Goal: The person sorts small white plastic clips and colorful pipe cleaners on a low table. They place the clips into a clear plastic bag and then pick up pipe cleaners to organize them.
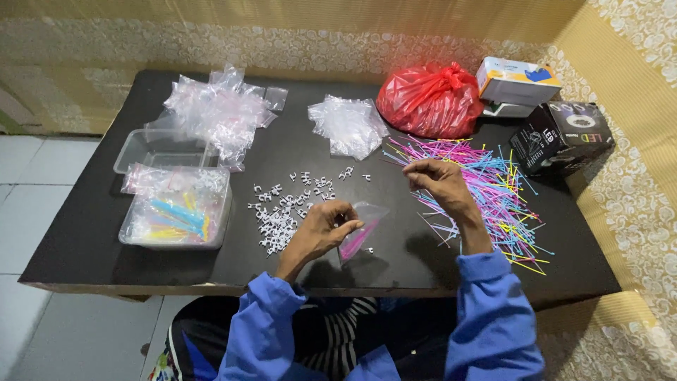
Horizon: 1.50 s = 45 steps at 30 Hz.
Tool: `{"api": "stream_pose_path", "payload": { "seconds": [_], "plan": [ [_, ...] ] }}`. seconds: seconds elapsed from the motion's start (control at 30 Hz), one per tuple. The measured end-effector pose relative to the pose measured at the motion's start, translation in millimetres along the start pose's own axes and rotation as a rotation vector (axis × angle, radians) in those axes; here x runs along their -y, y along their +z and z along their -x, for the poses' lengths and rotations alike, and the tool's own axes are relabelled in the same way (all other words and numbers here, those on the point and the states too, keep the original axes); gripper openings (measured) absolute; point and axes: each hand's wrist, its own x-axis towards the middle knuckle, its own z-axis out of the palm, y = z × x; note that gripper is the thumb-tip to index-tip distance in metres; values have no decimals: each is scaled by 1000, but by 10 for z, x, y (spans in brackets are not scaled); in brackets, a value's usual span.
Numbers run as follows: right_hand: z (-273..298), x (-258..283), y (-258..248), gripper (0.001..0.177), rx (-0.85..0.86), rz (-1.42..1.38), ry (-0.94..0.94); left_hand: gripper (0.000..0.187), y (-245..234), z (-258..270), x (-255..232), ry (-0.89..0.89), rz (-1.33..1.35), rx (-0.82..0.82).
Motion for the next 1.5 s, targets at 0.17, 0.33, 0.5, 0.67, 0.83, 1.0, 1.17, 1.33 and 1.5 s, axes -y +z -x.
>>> {"api": "stream_pose_path", "payload": {
  "seconds": [0.17,0.33,0.5,0.67,0.83,1.0,1.17,1.33,1.5],
  "plan": [
    [194,435,178,38,204,144,-83,14,19,-26,-32,-8,11,2],
    [326,554,438,30,269,580,-290,11,10,-20,-142,-3,28,14],
    [465,731,504,20,369,815,-336,11,-26,13,-158,27,39,11],
    [450,797,431,10,429,1043,-394,11,-40,4,-171,43,51,13],
    [403,920,541,13,538,1224,-372,12,39,-32,-163,86,53,45],
    [291,866,645,13,700,1272,-363,12,166,-71,-51,90,67,51],
    [257,1020,703,16,734,1226,-252,11,159,-59,-111,81,108,45],
    [213,1076,663,15,716,1092,-164,5,131,-32,-224,72,169,50],
    [203,1091,649,14,710,1061,-81,3,123,-19,-283,67,236,71]
  ]
}}
